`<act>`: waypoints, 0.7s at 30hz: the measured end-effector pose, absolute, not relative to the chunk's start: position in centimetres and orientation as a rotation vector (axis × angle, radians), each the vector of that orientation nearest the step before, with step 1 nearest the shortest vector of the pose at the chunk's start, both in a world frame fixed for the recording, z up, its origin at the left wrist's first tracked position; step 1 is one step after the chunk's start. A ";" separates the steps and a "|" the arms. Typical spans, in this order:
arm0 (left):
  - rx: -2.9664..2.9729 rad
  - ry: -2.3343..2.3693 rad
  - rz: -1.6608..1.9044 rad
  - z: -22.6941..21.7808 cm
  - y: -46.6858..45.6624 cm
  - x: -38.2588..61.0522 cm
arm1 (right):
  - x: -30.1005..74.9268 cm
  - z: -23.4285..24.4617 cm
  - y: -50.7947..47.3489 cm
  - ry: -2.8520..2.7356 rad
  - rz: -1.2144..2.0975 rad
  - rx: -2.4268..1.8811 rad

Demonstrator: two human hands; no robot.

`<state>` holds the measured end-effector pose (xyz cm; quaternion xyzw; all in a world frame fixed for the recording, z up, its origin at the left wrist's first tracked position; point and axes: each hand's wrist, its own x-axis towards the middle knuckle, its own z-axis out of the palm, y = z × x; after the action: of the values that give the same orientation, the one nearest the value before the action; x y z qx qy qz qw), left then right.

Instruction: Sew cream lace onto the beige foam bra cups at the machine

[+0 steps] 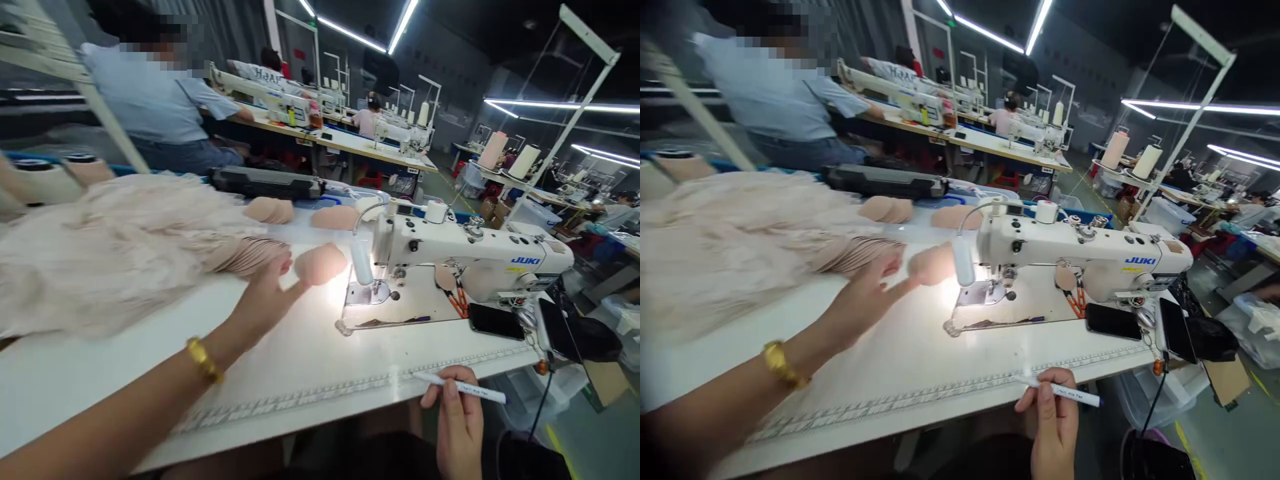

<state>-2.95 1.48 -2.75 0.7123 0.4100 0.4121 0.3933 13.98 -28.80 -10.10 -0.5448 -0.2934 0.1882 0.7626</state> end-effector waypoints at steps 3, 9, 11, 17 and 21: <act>2.249 0.729 0.778 -4.6 -1.9 -2.1 | 18.4 -10.3 -28.7 -0.577 0.256 -1.270; 2.583 0.242 0.419 -4.1 -7.4 8.2 | 21.0 -9.6 -26.6 -0.568 0.246 -1.273; 2.602 0.258 0.355 -4.1 -7.3 11.5 | 21.2 -9.4 -26.3 -0.584 0.263 -1.288; 2.506 0.247 0.316 -4.3 -7.3 12.6 | 22.3 -8.7 -26.3 -0.653 0.272 -1.345; 2.270 0.295 0.367 -3.4 -8.4 10.4 | 21.2 -8.2 -25.7 -0.677 0.289 -1.336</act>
<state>10.39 -8.44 -3.38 0.8974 0.1165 0.1452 0.4000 21.22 -25.68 -8.25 -0.6050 -0.3064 0.1309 0.7231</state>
